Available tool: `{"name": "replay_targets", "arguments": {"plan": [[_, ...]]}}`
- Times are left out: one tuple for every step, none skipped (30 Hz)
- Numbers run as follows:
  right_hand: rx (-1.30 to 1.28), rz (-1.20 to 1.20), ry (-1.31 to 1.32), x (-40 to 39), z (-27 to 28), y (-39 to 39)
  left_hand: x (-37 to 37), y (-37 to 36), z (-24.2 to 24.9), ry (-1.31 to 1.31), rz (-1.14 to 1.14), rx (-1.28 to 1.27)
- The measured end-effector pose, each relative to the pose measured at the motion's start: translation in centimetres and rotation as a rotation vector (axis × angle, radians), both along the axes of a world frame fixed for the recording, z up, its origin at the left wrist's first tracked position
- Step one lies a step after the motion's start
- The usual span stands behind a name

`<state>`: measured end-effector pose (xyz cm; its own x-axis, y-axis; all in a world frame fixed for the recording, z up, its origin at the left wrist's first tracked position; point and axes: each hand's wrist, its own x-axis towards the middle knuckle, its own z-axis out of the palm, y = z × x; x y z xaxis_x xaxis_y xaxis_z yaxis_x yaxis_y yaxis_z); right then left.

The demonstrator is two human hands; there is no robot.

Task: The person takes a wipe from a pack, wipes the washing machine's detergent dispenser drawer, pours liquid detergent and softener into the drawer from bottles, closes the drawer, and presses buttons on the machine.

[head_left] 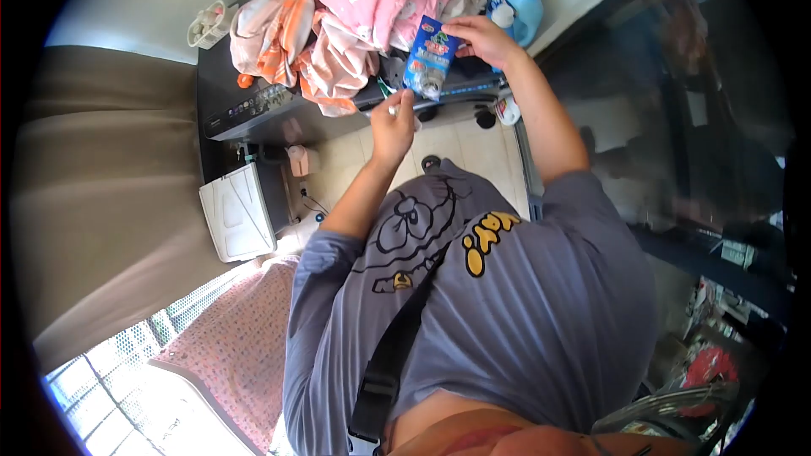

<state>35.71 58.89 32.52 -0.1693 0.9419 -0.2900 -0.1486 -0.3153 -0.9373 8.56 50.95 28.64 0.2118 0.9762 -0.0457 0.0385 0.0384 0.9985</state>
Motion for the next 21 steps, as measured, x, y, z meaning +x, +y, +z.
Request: {"name": "replay_targets", "arguments": {"plan": [[0.034, 0.002, -0.017, -0.3, 1.1, 0.1, 0.1, 0.0, 0.5, -0.03, 0.016, 0.0], [0.065, 0.027, -0.034, -0.4, 1.7, 0.2, 0.2, 0.5, 0.2, -0.053, 0.054, -0.051], [0.072, 0.085, -0.094, -0.2, 1.5, 0.7, 0.0, 0.5, -0.3, -0.071, 0.095, -0.109], [0.055, 0.086, -0.117, -0.3, 0.8, 0.7, -0.3, 0.1, -1.0, -0.081, 0.097, -0.123], [0.056, 0.095, -0.147, -0.5, 0.4, 1.3, -0.5, 0.4, -1.6, -0.097, 0.107, -0.119], [0.031, 0.079, -0.152, -1.4, 0.2, 1.3, -1.4, 0.9, -1.8, -0.118, 0.13, -0.098], [0.008, 0.072, -0.193, -2.5, 0.6, 1.2, -1.9, 1.0, -2.1, -0.161, 0.189, -0.14], [-0.014, 0.107, -0.189, -3.1, 0.6, 1.5, -2.3, 1.3, -2.9, -0.189, 0.244, -0.179], [-0.007, 0.155, -0.162, -3.8, -0.3, 1.9, -2.9, 1.8, -3.5, -0.222, 0.301, -0.217], [-0.009, 0.196, -0.129, -4.5, -0.9, 2.1, -3.8, 2.1, -3.8, -0.255, 0.346, -0.248], [-0.001, 0.214, -0.106, -5.3, -1.1, 1.9, -4.9, 2.3, -4.1, -0.292, 0.382, -0.281], [0.006, 0.241, -0.098, -6.1, -1.5, 1.9, -6.3, 2.7, -5.6, -0.37, 0.419, -0.272], [0.01, 0.252, -0.092, -6.8, -1.9, 1.7, -7.8, 2.8, -5.8, -0.387, 0.494, -0.252], [-0.028, 0.294, -0.07, -7.5, -2.6, 1.7, -9.2, 2.9, -6.1, -0.403, 0.558, -0.234], [-0.067, 0.328, -0.053, -8.0, -3.5, 1.7, -10.6, 3.3, -6.3, -0.421, 0.615, -0.218], [-0.09, 0.375, -0.053, -8.5, -4.4, 1.6, -12.6, 3.7, -6.8, -0.409, 0.674, -0.221], [-0.128, 0.398, -0.059, -9.0, -5.7, 1.5, -14.9, 4.2, -7.6, -0.382, 0.735, -0.2], [-0.152, 0.437, -0.085, -9.5, -6.7, 1.4, -17.0, 5.0, -8.0, -0.393, 0.786, -0.188], [-0.177, 0.473, -0.112, -10.0, -7.7, 1.3, -19.2, 5.9, -8.5, -0.403, 0.835, -0.178], [-0.183, 0.488, -0.167, -10.6, -8.7, 1.2, -22.3, 7.2, -10.0, -0.433, 0.854, -0.147], [-0.191, 0.501, -0.221, -11.3, -9.8, 0.9, -24.8, 8.5, -11.2, -0.461, 0.872, -0.119]]}}
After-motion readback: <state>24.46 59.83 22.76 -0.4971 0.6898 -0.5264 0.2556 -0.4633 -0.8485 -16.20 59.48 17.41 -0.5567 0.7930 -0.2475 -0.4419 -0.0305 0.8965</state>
